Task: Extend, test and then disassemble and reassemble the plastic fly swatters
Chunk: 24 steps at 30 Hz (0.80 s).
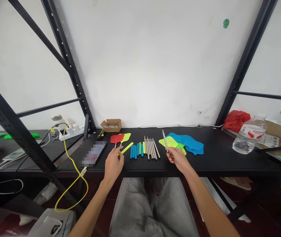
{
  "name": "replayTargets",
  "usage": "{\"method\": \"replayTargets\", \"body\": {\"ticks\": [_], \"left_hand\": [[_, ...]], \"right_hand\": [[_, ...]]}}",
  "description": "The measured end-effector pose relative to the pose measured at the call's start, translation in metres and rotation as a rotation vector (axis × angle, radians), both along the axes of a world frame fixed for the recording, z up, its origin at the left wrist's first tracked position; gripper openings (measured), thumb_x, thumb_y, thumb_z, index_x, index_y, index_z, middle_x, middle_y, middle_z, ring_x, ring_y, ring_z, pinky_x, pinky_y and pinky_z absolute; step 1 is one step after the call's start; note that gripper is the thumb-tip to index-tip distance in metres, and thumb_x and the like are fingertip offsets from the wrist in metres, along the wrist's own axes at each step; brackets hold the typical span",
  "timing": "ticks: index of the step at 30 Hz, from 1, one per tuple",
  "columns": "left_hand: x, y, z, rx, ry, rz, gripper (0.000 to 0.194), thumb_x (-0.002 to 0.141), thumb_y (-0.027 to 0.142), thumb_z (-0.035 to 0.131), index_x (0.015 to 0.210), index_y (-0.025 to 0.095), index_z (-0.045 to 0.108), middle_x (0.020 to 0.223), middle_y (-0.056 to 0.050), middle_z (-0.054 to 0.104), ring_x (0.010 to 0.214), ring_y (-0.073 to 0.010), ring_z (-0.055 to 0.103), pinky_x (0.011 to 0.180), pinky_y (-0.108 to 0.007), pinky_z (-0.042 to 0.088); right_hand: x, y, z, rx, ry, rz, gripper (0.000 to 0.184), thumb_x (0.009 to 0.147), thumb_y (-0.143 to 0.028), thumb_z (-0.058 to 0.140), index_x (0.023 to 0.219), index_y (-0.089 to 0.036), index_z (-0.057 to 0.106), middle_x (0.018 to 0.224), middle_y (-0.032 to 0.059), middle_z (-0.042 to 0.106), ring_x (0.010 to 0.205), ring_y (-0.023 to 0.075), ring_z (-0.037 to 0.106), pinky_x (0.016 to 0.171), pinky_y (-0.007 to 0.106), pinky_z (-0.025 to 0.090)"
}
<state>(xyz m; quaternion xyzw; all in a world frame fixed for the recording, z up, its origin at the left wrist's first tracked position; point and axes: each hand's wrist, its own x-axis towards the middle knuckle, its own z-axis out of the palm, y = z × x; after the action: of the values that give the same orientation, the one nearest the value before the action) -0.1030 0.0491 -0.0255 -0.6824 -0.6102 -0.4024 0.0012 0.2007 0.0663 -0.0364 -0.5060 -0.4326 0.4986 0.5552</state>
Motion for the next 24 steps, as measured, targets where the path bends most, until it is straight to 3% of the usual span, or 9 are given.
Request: {"method": "replayTargets", "body": {"ticks": [4, 8, 14, 24], "left_hand": [[0.014, -0.003, 0.000, -0.053, -0.267, -0.281, 0.037, 0.096, 0.022, 0.037, 0.125, 0.018, 0.059, 0.097, -0.007, 0.061, 0.079, -0.0156, 0.059, 0.074, -0.028, 0.048], [0.034, -0.008, -0.012, -0.063, -0.281, -0.442, 0.036, 0.098, 0.022, 0.036, 0.120, 0.019, 0.064, 0.096, -0.006, 0.060, 0.080, -0.0153, 0.059, 0.073, -0.027, 0.047], [0.043, -0.009, -0.027, -0.077, -0.243, -0.495, 0.036, 0.100, 0.024, 0.034, 0.120, 0.021, 0.064, 0.095, -0.007, 0.059, 0.081, -0.0168, 0.059, 0.073, -0.028, 0.046], [0.045, -0.011, -0.029, -0.068, -0.159, -0.463, 0.034, 0.100, 0.021, 0.033, 0.116, 0.022, 0.063, 0.099, -0.006, 0.064, 0.086, -0.0177, 0.061, 0.076, -0.029, 0.046]], "right_hand": [[-0.005, -0.002, -0.002, 0.070, 0.223, -0.066, 0.028, 0.071, -0.040, 0.073, 0.080, -0.017, 0.059, 0.068, 0.0066, 0.068, 0.049, 0.0117, 0.055, 0.039, 0.020, 0.035], [-0.019, -0.001, -0.008, 0.114, 0.251, -0.062, 0.033, 0.069, -0.040, 0.077, 0.086, -0.018, 0.059, 0.082, 0.0093, 0.073, 0.054, 0.0133, 0.061, 0.040, 0.020, 0.039], [-0.041, -0.004, -0.014, 0.151, 0.154, 0.071, 0.032, 0.074, -0.045, 0.073, 0.087, -0.019, 0.060, 0.093, 0.0102, 0.073, 0.066, 0.0188, 0.069, 0.043, 0.021, 0.044], [-0.042, -0.005, -0.017, 0.201, 0.061, 0.111, 0.033, 0.073, -0.045, 0.074, 0.088, -0.017, 0.063, 0.077, 0.0055, 0.070, 0.058, 0.0172, 0.068, 0.044, 0.020, 0.043]]}}
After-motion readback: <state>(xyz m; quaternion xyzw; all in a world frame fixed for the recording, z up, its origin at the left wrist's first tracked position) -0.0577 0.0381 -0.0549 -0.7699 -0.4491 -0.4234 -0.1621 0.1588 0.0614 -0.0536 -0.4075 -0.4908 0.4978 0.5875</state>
